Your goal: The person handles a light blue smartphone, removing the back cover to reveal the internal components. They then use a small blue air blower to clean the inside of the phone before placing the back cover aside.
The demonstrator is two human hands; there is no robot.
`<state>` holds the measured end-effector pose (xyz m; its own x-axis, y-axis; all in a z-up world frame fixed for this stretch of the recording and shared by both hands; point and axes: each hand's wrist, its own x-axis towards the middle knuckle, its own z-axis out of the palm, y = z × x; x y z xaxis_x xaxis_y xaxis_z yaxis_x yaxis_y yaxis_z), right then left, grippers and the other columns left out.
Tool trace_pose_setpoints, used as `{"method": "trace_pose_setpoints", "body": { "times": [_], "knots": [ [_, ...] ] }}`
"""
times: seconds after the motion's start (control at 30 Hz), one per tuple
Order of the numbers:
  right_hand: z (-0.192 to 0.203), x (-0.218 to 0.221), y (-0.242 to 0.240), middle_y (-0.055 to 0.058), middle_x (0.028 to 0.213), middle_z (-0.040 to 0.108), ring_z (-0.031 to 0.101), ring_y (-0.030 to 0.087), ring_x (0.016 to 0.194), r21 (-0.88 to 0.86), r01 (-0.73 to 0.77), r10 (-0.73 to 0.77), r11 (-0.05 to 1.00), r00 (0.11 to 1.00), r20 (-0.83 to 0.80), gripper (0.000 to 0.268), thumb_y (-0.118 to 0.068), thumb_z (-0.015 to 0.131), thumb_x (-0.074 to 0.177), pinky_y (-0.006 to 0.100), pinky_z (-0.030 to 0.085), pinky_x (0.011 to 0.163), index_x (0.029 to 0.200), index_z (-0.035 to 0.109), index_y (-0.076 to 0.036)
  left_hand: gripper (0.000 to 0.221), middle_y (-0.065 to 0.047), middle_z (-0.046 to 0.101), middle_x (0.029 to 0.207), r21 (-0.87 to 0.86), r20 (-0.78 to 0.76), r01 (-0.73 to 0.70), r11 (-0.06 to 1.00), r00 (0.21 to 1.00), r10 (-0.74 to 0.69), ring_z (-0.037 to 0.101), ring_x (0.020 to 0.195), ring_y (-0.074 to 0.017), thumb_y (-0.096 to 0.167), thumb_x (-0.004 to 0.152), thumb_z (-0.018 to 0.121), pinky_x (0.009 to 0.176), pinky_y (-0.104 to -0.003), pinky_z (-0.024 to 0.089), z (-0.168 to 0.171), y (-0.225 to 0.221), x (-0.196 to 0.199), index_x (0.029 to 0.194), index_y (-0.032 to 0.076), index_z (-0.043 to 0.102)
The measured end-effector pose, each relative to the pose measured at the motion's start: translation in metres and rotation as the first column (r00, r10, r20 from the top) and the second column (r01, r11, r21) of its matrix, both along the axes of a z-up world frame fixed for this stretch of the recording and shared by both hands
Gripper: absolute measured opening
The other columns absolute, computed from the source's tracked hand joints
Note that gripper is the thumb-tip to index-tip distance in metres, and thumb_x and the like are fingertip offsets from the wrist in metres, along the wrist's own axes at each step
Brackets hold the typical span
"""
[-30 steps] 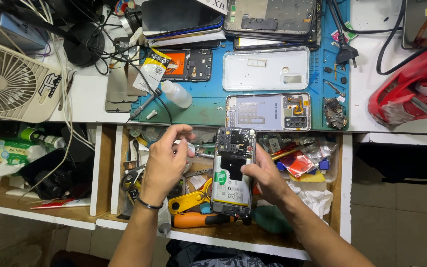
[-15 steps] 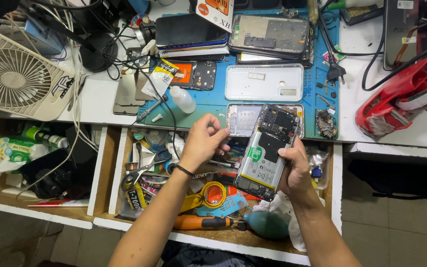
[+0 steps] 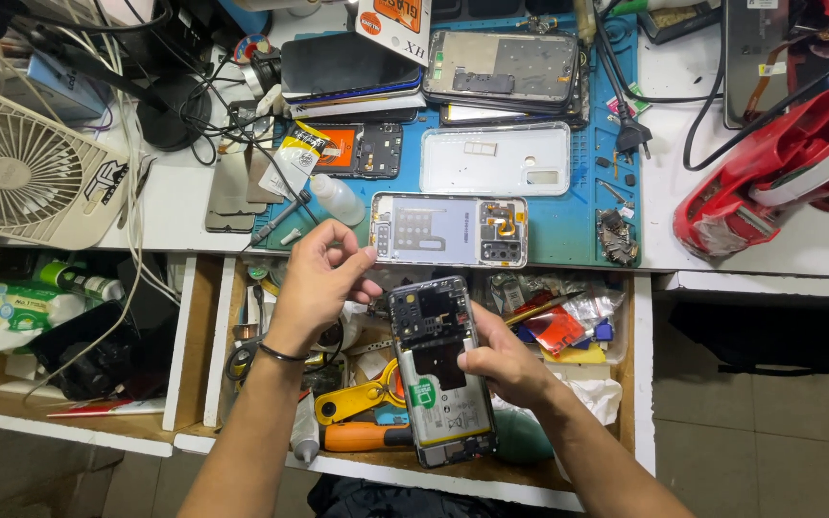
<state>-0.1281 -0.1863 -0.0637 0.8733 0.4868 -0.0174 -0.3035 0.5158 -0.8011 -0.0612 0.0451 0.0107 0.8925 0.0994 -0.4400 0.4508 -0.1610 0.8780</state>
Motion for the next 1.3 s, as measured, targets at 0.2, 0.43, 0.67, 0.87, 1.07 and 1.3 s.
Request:
{"method": "trace_pose_setpoints", "body": {
  "times": [0.2,0.43,0.67,0.87,1.07,1.3],
  "knots": [
    [0.032,0.007,-0.003,0.008,0.088,0.062,0.057,0.019,0.082,-0.157,-0.185,0.195,0.97,0.979,0.051,0.05,-0.008,0.063,0.068,0.034,0.053,0.069,0.117,0.065,0.002,0.018,-0.018,0.07,0.08,-0.019,0.087,0.007,1.0,0.996,-0.005,0.073,0.055,-0.023,0.009,0.096,0.068,0.048,-0.027,0.066,0.015,-0.013,0.014,0.095,0.003,0.051],
    [0.047,0.012,-0.003,0.006,0.089,0.061,0.056,0.019,0.082,-0.303,-0.231,0.246,0.925,0.969,0.012,0.048,-0.006,0.056,0.071,0.033,0.049,0.072,0.117,0.065,0.002,0.016,-0.019,0.071,0.085,-0.108,0.129,0.114,0.988,0.987,-0.1,0.074,0.054,-0.0242,0.009,0.096,0.065,0.046,-0.028,0.066,0.001,-0.06,0.056,0.095,0.005,0.05],
    [0.025,0.012,-0.006,0.005,0.091,0.062,0.056,0.017,0.083,-0.341,-0.14,0.112,0.93,0.989,-0.099,0.049,-0.003,0.053,0.074,0.033,0.052,0.079,0.121,0.064,0.001,0.014,-0.024,0.073,0.086,-0.142,0.121,0.167,0.976,0.981,-0.15,0.073,0.05,-0.0259,0.007,0.095,0.063,0.041,-0.029,0.065,-0.021,-0.106,0.089,0.098,0.004,0.05],
    [-0.039,0.009,-0.005,0.007,0.093,0.062,0.06,0.019,0.086,-0.324,-0.067,0.02,0.944,0.989,-0.145,0.047,-0.001,0.052,0.076,0.037,0.052,0.082,0.122,0.062,0.002,0.016,-0.017,0.076,0.076,0.28,0.082,0.325,0.903,0.929,-0.36,0.071,0.043,-0.0218,0.021,0.098,0.059,0.035,-0.029,0.063,0.016,-0.11,0.093,0.101,0.006,0.054],
    [-0.03,0.015,0.005,0.012,0.093,0.065,0.07,0.021,0.078,-0.203,0.093,-0.144,0.975,0.956,-0.257,0.049,-0.003,0.053,0.078,0.037,0.064,0.061,0.128,0.053,0.001,0.018,-0.01,0.074,0.069,0.444,0.334,0.282,0.85,0.828,-0.45,0.07,0.041,-0.0175,0.021,0.101,0.052,0.038,-0.026,0.059,0.059,-0.079,0.078,0.109,0.006,0.059],
    [-0.029,0.017,-0.003,0.016,0.098,0.068,0.074,0.023,0.084,-0.134,0.212,-0.239,0.968,0.943,-0.231,0.048,-0.005,0.054,0.081,0.041,0.067,0.067,0.128,0.049,-0.002,0.031,-0.023,0.076,0.086,0.397,0.349,0.238,0.886,0.854,-0.385,0.075,0.058,-0.024,0.026,0.101,0.057,0.051,-0.035,0.06,0.094,-0.028,-0.021,0.118,0.0,0.061]
  ]
}}
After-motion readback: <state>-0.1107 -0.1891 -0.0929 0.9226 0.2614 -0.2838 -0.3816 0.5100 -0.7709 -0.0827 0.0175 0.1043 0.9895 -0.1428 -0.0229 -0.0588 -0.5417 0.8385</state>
